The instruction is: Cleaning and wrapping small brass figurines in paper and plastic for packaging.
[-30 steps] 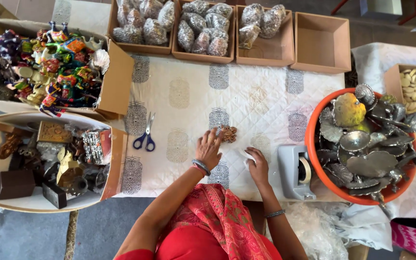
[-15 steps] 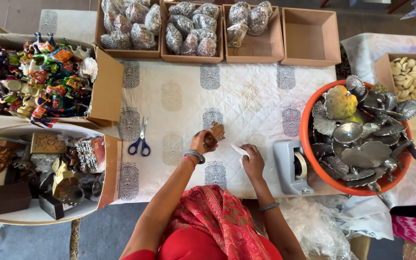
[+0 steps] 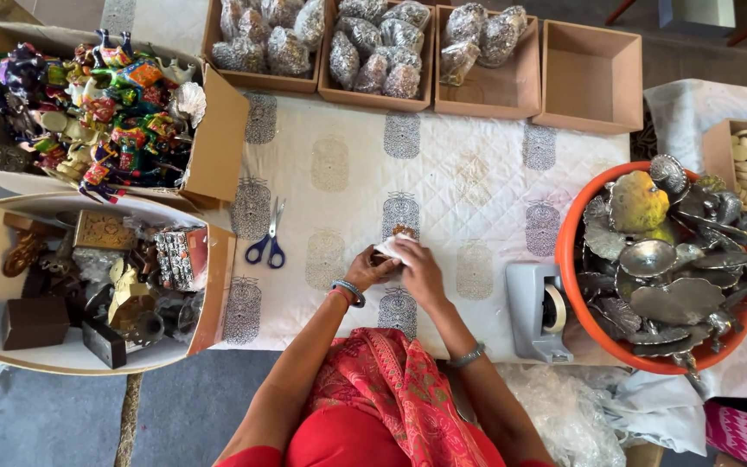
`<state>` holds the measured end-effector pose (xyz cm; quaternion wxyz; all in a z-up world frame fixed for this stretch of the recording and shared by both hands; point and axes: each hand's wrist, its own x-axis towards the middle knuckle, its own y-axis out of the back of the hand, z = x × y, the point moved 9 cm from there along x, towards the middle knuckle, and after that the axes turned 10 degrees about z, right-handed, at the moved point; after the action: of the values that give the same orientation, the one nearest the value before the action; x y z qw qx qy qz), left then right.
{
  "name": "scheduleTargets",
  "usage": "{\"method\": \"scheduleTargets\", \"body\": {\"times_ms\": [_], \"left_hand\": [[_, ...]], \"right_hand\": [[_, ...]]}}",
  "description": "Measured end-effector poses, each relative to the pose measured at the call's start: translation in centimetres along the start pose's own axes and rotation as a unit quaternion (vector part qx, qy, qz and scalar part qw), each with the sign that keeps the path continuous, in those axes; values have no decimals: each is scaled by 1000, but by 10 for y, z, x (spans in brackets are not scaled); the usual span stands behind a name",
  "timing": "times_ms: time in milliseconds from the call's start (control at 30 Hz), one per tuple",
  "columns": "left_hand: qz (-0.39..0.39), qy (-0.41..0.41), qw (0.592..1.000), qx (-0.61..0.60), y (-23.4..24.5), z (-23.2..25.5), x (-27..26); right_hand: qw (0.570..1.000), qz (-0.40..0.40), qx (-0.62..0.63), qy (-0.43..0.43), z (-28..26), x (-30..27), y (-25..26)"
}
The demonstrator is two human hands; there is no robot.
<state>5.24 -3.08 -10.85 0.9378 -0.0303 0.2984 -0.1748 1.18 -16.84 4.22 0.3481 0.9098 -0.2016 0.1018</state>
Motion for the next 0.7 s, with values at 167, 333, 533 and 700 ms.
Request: {"method": "scheduleTargets", "body": {"times_ms": [167, 333, 533, 700], "left_hand": [[0, 29, 998, -63, 1, 3, -1], [2, 3, 1000, -27, -4, 8, -9], [-2, -6, 999, -47, -4, -3, -1], [8, -14, 1000, -1, -4, 15, -14]], "right_hand": [[978, -145, -152, 8, 8, 18, -38], [987, -9, -160, 10, 30, 25, -25], [980, -141, -135, 31, -18, 0, -27], [989, -69, -121, -50, 56, 31, -29]]}}
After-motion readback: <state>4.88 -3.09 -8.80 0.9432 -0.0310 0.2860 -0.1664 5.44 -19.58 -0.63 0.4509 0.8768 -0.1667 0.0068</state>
